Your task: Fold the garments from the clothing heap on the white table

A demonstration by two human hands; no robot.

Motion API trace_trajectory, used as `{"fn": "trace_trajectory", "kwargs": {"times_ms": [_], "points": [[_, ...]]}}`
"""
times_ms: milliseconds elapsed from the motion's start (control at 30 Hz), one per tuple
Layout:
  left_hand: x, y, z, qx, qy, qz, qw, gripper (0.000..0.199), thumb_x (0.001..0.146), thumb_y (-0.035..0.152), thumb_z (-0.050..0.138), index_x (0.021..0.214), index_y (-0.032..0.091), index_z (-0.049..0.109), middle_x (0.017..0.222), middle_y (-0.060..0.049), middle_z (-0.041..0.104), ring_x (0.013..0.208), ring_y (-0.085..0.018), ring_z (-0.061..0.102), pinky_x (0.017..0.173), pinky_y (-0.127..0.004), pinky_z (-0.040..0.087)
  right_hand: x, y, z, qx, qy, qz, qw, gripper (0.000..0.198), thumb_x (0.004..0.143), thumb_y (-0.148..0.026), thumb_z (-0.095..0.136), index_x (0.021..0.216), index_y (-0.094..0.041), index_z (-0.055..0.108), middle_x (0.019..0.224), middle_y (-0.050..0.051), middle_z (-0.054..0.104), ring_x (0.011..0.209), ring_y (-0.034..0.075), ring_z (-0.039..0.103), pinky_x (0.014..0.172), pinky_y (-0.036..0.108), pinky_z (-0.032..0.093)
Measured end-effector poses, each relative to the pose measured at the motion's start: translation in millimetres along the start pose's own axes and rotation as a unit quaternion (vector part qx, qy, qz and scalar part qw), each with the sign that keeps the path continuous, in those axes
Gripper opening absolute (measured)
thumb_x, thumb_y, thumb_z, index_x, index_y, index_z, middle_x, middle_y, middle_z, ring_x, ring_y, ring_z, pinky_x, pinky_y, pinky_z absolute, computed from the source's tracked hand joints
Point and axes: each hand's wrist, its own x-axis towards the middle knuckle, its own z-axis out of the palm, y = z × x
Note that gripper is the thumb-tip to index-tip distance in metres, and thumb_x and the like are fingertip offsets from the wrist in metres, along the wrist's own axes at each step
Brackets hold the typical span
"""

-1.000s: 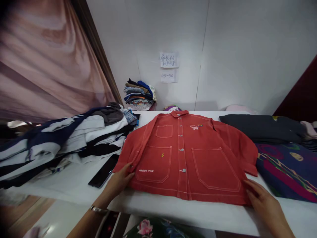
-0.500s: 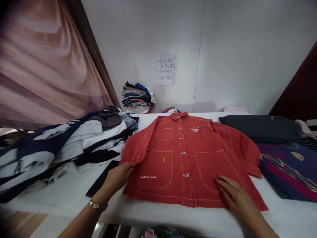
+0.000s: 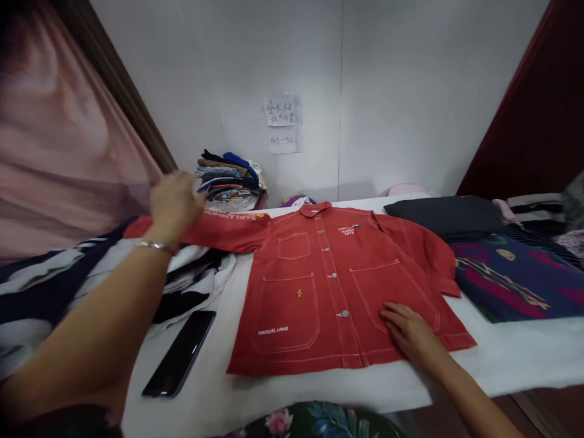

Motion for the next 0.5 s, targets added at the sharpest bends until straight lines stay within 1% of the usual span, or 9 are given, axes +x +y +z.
{"fn": "trace_trajectory", "kwargs": {"times_ms": [33,67,133,200,233,267,333,433,500], "points": [[-11.7,22.6,19.0,-0.006,0.028,0.010,1.000,0.046,0.098,0.029,0.032,0.131,0.002,0.049,0.142,-0.018,0.047,0.133,-0.029,0.035,0.110,-0.052,0.024,0.9,-2.8,-1.2,0.005,0.003,-0.004,1.000,0.042,0.092,-0.038,0.040,0.113,-0.020,0.072,0.128,0.013,0.063,0.118,0.028,0.060,0.101,0.050,0.048],[-26.9,47.0,40.5,-0.022,0.019,0.038,0.999,0.043,0.095,0.031,0.040,0.128,0.005,0.053,0.143,-0.017,0.046,0.133,-0.029,0.038,0.109,-0.048,0.029,3.0,-5.7,-4.0,0.010,0.008,-0.012,1.000,0.041,0.092,-0.037,0.041,0.114,-0.021,0.071,0.131,0.013,0.061,0.121,0.028,0.057,0.102,0.050,0.047],[-63.8,92.1,86.8,-0.053,-0.059,0.098,0.992,0.041,0.091,0.034,0.048,0.124,0.011,0.058,0.143,-0.016,0.048,0.133,-0.029,0.040,0.109,-0.044,0.031,11.5,-10.0,-13.6,0.015,0.027,-0.031,0.999,0.038,0.092,-0.034,0.042,0.117,-0.023,0.069,0.138,0.011,0.056,0.128,0.027,0.051,0.105,0.049,0.045],[-101.8,120.9,131.3,-0.069,-0.144,0.119,0.980,0.046,0.089,0.039,0.052,0.127,0.014,0.058,0.147,-0.016,0.045,0.138,-0.030,0.037,0.112,-0.044,0.029,23.9,-9.0,-24.7,0.004,0.054,-0.043,0.998,0.036,0.092,-0.030,0.044,0.120,-0.025,0.067,0.142,0.009,0.052,0.133,0.026,0.046,0.108,0.050,0.041],[-118.4,127.5,151.1,-0.070,-0.182,0.112,0.974,0.049,0.089,0.042,0.052,0.130,0.014,0.056,0.149,-0.017,0.042,0.140,-0.030,0.034,0.113,-0.046,0.027,30.1,-5.7,-29.3,-0.010,0.071,-0.042,0.997,0.036,0.092,-0.028,0.044,0.121,-0.025,0.066,0.143,0.009,0.050,0.134,0.026,0.044,0.109,0.050,0.040],[-132.4,129.6,168.8,-0.067,-0.217,0.089,0.970,0.054,0.090,0.045,0.050,0.133,0.013,0.054,0.150,-0.018,0.040,0.141,-0.032,0.032,0.113,-0.049,0.026,35.4,-0.6,-32.4,-0.027,0.087,-0.033,0.995,0.036,0.092,-0.027,0.045,0.122,-0.025,0.065,0.144,0.009,0.049,0.135,0.027,0.043,0.109,0.051,0.038],[-151.4,124.0,196.7,-0.051,-0.265,0.021,0.963,0.061,0.091,0.050,0.043,0.138,0.011,0.049,0.152,-0.020,0.037,0.141,-0.034,0.031,0.111,-0.053,0.027,41.3,13.0,-33.1,-0.072,0.113,0.012,0.991,0.038,0.091,-0.027,0.046,0.124,-0.021,0.063,0.144,0.012,0.049,0.136,0.029,0.041,0.109,0.053,0.038],[-162.3,109.0,220.6,-0.039,-0.259,-0.010,0.965,0.064,0.093,0.052,0.035,0.142,0.012,0.045,0.152,-0.019,0.036,0.142,-0.032,0.030,0.113,-0.053,0.024,37.7,31.7,-22.1,-0.123,0.119,0.092,0.981,0.042,0.091,-0.029,0.047,0.124,-0.011,0.063,0.140,0.021,0.050,0.132,0.034,0.045,0.106,0.052,0.040],[-163.9,102.5,227.3,-0.042,-0.244,-0.002,0.969,0.065,0.092,0.053,0.033,0.142,0.013,0.046,0.152,-0.018,0.038,0.143,-0.032,0.030,0.113,-0.052,0.022,31.4,38.5,-12.9,-0.130,0.116,0.112,0.978,0.044,0.092,-0.032,0.045,0.123,-0.008,0.063,0.138,0.024,0.051,0.130,0.034,0.047,0.107,0.049,0.041]]}}
